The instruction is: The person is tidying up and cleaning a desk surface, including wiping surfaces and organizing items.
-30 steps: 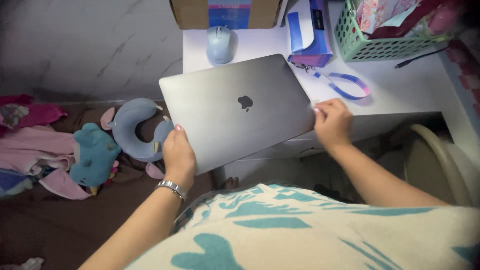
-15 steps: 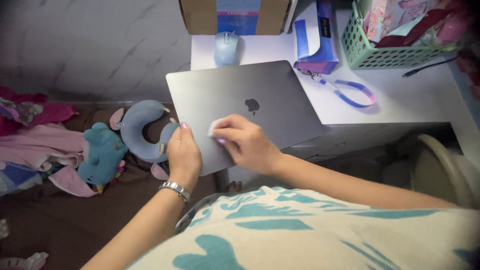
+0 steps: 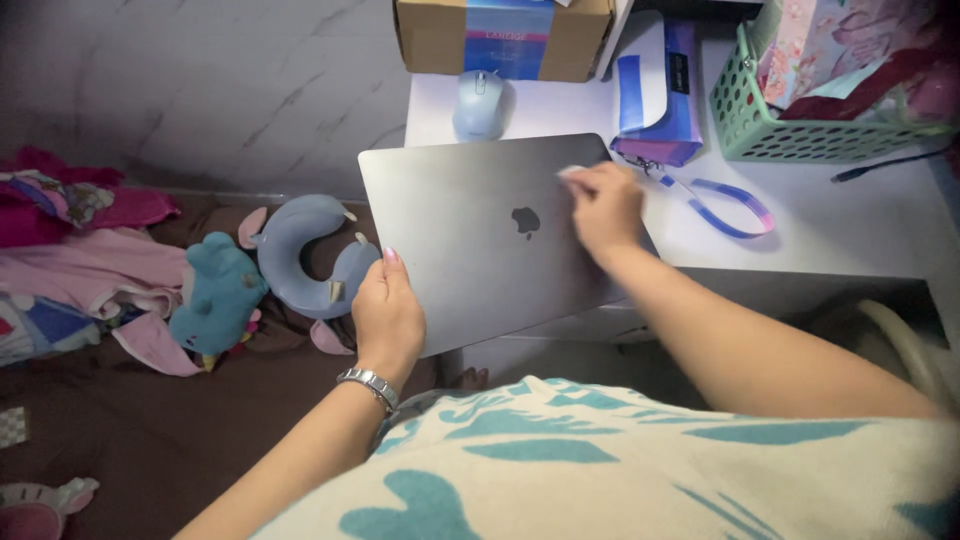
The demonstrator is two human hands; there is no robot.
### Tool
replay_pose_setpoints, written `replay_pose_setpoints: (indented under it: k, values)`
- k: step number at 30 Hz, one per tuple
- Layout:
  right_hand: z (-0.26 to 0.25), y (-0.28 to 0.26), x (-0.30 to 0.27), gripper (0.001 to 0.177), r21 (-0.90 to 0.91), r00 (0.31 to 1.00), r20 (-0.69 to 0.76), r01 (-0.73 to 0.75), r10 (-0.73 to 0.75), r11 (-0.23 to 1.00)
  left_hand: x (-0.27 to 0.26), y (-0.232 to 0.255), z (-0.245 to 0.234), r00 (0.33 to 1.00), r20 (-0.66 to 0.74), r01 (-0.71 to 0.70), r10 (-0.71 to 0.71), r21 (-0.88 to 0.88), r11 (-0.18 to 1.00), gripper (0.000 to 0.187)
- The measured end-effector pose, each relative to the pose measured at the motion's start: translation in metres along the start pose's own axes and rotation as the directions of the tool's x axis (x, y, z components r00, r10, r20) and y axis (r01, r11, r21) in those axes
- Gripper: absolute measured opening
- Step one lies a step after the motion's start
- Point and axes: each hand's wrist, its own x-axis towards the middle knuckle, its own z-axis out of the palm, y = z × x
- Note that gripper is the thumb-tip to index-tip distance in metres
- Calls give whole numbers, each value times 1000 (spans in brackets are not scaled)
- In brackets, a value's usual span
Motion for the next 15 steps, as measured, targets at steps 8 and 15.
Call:
replay_pose_setpoints:
  k: [8, 15]
  values:
    - [-14, -99, -34, 21, 277, 980, 32, 178, -194, 944, 4, 1, -4, 1000, 18, 14, -14, -51, 999, 80]
    - [54, -116, 44, 17, 297, 950, 179, 195, -255, 935, -4, -4, -3, 996, 70, 54, -49, -71, 996, 106]
